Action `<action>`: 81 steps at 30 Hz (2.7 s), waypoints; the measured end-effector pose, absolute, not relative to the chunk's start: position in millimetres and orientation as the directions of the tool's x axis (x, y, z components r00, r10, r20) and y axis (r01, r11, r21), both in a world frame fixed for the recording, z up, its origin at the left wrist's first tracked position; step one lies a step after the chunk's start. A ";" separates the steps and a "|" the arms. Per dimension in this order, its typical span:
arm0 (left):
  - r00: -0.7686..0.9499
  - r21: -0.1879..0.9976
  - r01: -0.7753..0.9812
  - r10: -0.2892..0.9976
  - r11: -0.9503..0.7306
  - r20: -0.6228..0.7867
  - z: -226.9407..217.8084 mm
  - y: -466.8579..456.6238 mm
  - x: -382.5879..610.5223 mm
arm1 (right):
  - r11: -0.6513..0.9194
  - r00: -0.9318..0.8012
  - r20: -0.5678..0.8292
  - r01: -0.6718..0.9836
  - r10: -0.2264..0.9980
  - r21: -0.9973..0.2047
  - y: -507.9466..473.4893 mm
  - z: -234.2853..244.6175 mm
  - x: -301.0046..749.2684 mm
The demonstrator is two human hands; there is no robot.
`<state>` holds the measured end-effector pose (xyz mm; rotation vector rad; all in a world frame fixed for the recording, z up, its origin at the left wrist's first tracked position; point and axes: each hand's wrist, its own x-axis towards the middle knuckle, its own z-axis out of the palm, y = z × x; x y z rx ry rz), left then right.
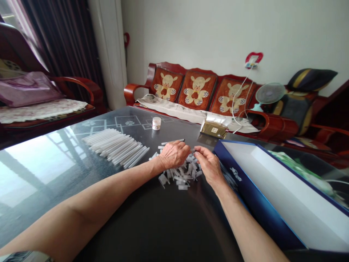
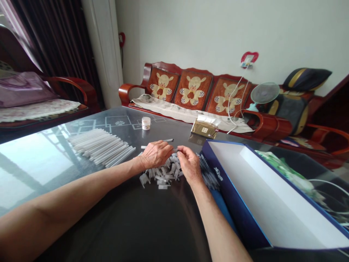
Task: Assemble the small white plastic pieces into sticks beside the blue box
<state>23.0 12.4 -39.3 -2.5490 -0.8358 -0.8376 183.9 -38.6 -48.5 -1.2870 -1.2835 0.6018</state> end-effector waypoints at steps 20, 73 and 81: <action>0.662 -0.149 0.594 0.375 -0.791 0.649 -44.5 14.3 24.8 | 0.133 0.334 0.190 0.187 0.923 -0.973 -37.8 -50.1 187.1; 0.687 -0.120 0.612 0.451 -0.782 0.570 -36.5 27.5 8.2 | 0.325 0.003 0.566 0.815 0.825 -0.479 -43.4 -53.7 176.5; 0.777 -0.175 0.459 0.298 -0.871 0.555 -40.8 26.3 14.2 | 0.241 0.223 0.486 0.652 0.845 -0.719 -40.9 -51.5 178.1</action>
